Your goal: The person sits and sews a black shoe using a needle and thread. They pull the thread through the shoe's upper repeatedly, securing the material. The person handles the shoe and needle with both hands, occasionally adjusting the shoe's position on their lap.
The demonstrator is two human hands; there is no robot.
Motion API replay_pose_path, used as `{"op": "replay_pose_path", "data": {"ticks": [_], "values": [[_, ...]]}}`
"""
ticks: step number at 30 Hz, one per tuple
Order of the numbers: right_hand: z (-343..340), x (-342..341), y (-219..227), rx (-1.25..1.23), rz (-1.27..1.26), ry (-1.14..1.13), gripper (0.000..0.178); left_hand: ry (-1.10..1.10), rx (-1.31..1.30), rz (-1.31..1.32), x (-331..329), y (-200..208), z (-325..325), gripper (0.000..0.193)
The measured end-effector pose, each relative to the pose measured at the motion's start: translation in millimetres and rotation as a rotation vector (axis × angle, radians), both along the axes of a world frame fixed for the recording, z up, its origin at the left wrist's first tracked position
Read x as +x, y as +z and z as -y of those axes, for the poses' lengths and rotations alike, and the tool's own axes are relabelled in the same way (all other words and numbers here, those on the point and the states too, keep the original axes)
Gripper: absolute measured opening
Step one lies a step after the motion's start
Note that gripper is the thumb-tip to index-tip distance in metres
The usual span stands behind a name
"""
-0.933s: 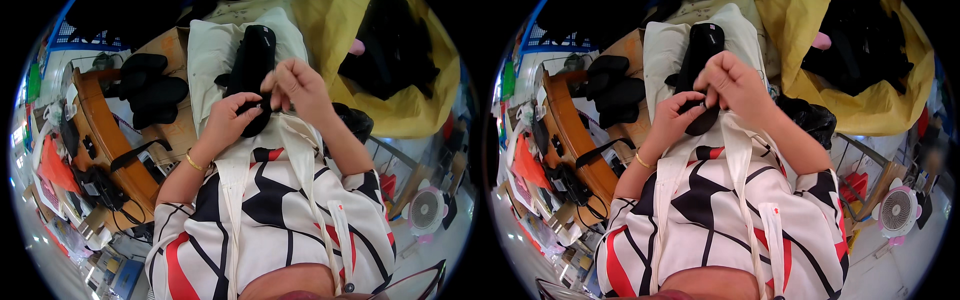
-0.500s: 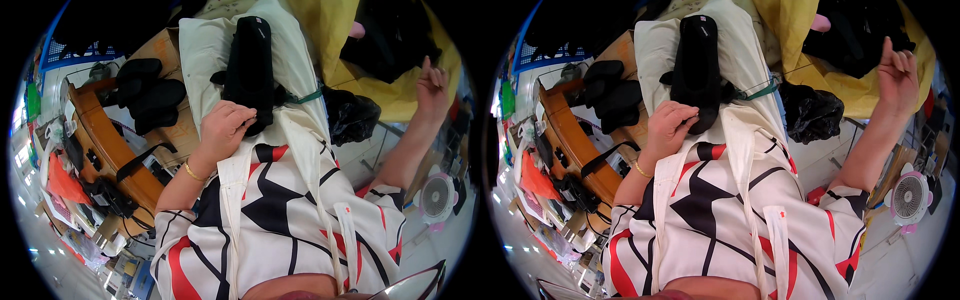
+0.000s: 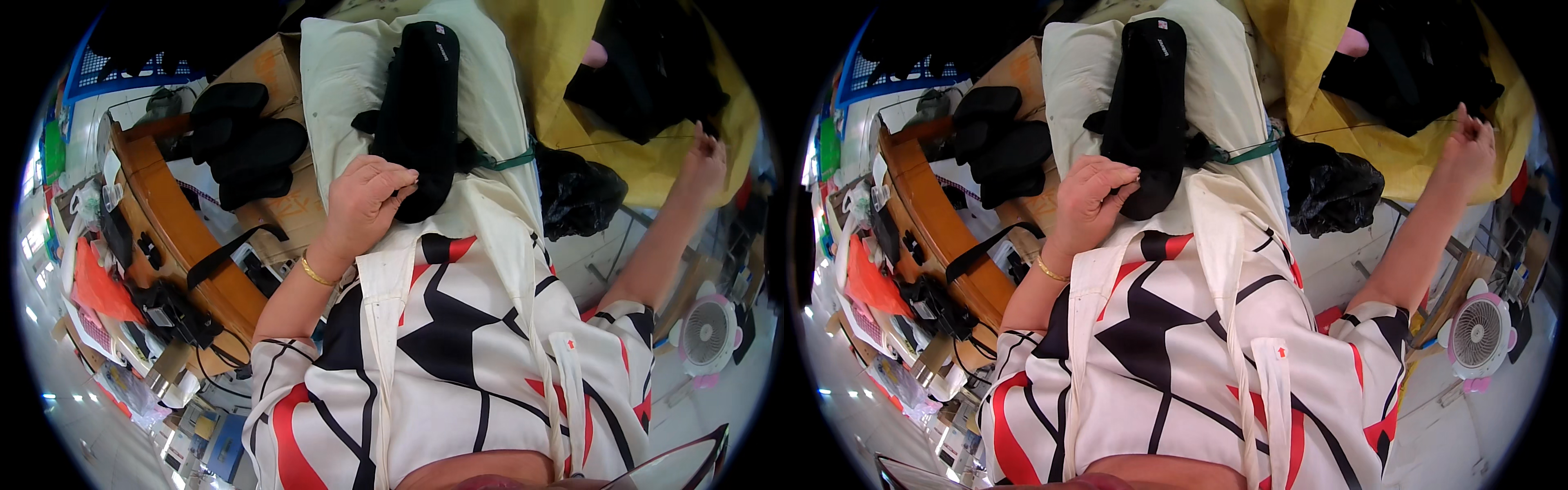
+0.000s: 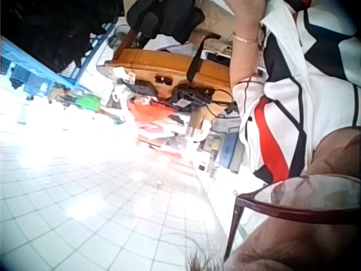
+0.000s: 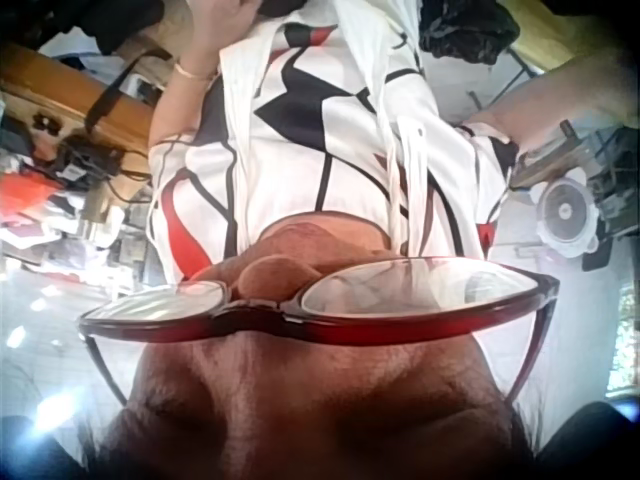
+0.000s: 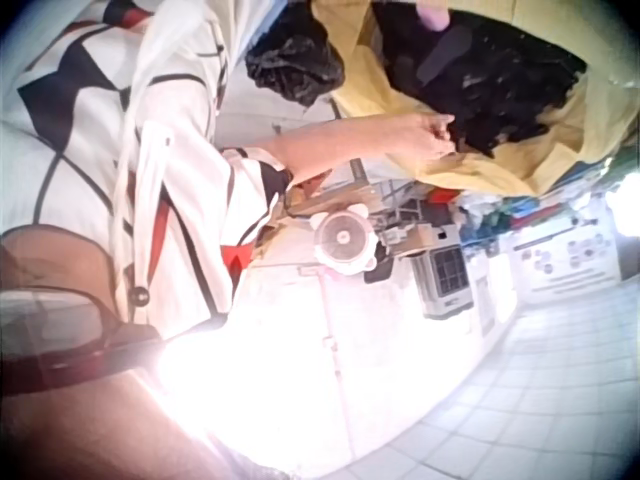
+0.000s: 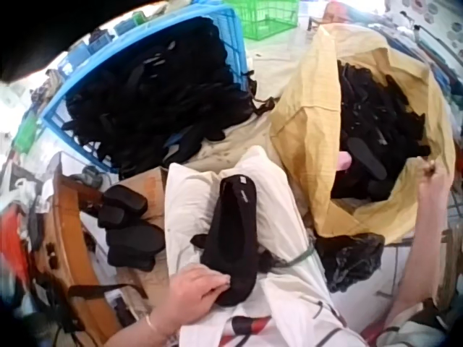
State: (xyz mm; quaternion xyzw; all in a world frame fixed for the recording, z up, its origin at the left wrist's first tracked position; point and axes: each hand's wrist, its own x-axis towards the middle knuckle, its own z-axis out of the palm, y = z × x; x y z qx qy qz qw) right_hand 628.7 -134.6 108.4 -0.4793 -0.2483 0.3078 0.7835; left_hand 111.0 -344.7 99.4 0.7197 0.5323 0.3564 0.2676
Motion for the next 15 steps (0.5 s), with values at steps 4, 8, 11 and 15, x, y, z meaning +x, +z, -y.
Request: {"op": "replay_pose_path", "data": {"ticks": [4,8,11,15], "values": [[26.6,-112.0,-21.3,-0.133,0.154,0.568,0.016,0.017,0.063,-0.045,0.8,-6.5,4.1,0.027],[96.5,-242.0,-10.1,-0.49,0.325,1.165,0.018,0.032,0.196,-0.124,2.6,-15.1,12.0,0.03],[126.0,-290.4,-6.8,-0.223,0.875,1.395,0.016,0.029,0.294,-0.181,0.5,-19.8,14.8,0.03],[130.3,-304.8,2.9,-0.256,1.049,1.496,0.015,0.036,0.364,-0.217,-0.3,-18.5,17.5,0.029]]}}
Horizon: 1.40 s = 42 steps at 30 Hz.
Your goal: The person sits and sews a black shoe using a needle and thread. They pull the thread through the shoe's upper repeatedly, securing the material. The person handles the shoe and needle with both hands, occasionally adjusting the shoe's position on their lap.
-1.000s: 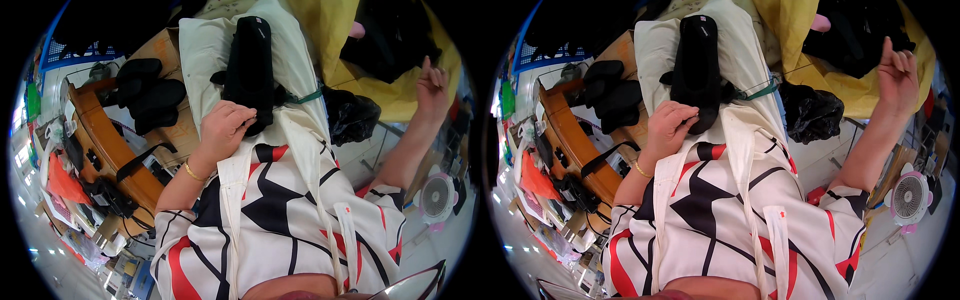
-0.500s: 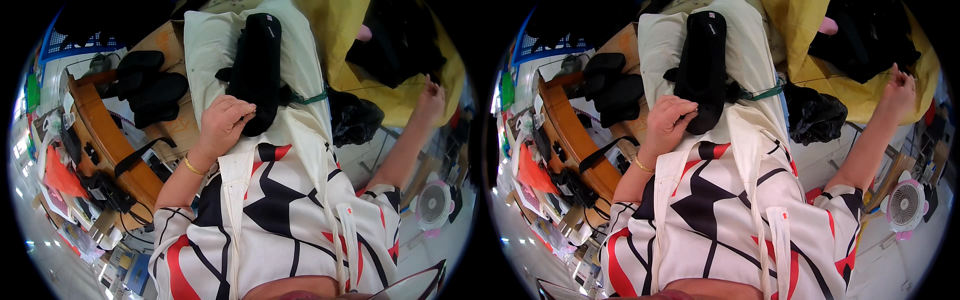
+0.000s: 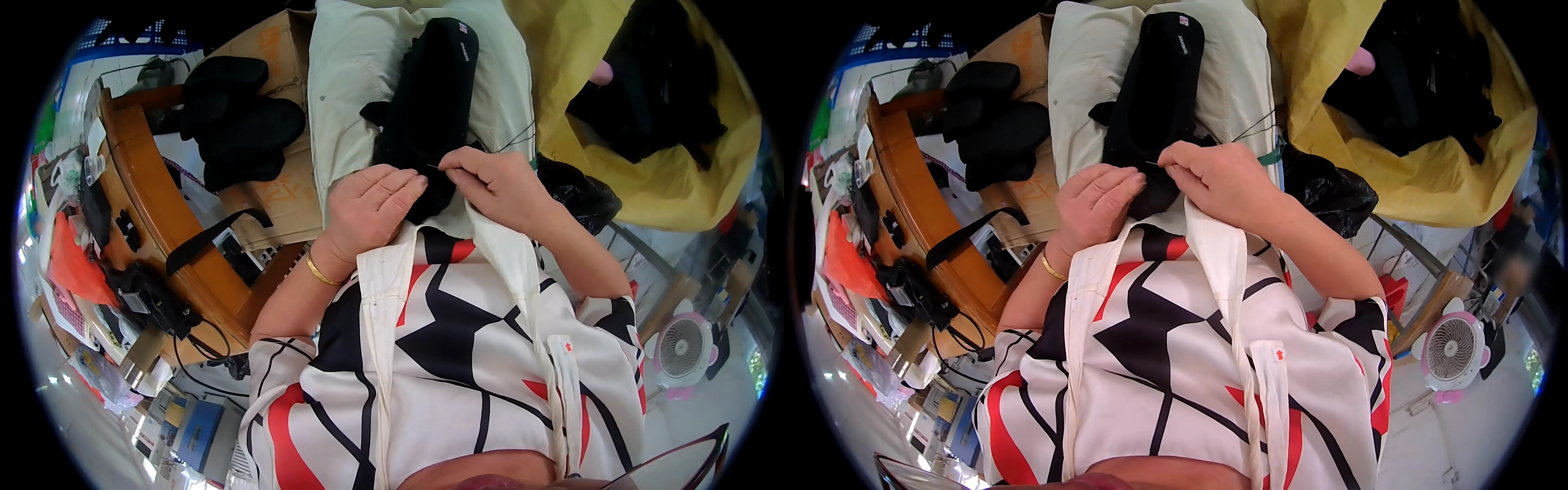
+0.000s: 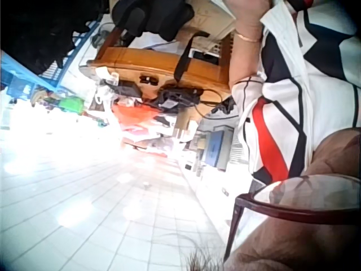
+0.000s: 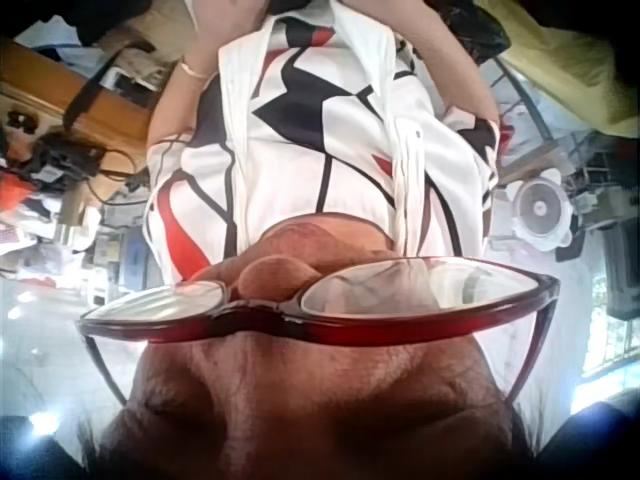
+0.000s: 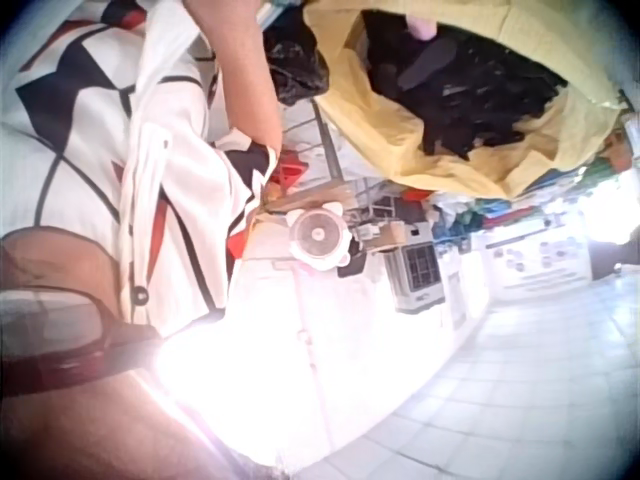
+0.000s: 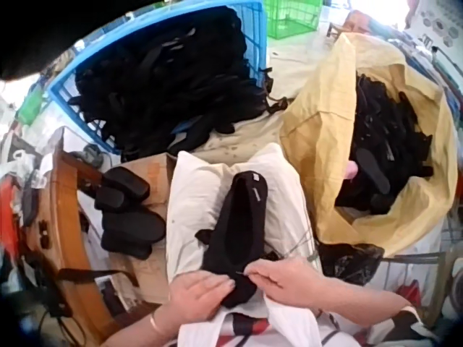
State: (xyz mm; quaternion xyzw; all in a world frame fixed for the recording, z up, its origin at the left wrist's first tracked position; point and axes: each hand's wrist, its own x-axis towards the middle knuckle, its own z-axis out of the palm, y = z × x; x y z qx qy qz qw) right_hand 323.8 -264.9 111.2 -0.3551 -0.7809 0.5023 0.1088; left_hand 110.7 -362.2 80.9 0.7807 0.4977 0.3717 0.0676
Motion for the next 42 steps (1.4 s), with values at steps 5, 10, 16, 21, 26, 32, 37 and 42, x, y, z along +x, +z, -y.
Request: {"op": "replay_pose_path", "data": {"ticks": [5,10,16,21,26,32,37,42], "values": [[-1.5,-4.3,5.0,0.054,0.048,0.053,0.014,0.022,0.028,0.001,-0.4,-2.0,3.9,0.027],[-1.6,-4.7,4.5,0.048,0.044,0.06,0.015,0.021,0.037,0.018,-0.7,-4.1,3.7,0.027],[-3.9,-5.1,7.9,0.059,0.055,0.092,0.018,0.016,0.03,0.026,-0.9,-3.6,2.8,0.027],[-5.3,-8.4,9.4,0.052,0.059,0.101,0.018,0.021,0.013,0.015,0.1,-1.4,3.3,0.026],[-0.1,-12.4,-2.5,-0.077,-0.004,0.02,0.016,0.03,-0.009,0.045,2.0,-2.4,4.2,0.024],[5.2,-21.5,-7.1,-0.167,0.076,-0.016,0.012,0.031,-0.018,0.059,6.2,-1.4,4.4,0.028],[-3.5,-33.0,-5.9,-0.3,0.01,-0.051,0.013,0.028,-0.012,0.015,9.7,5.2,2.1,0.031],[-23.6,-29.5,4.0,-0.036,0.07,0.088,0.013,0.025,0.004,-0.025,9.6,6.5,0.3,0.034]]}}
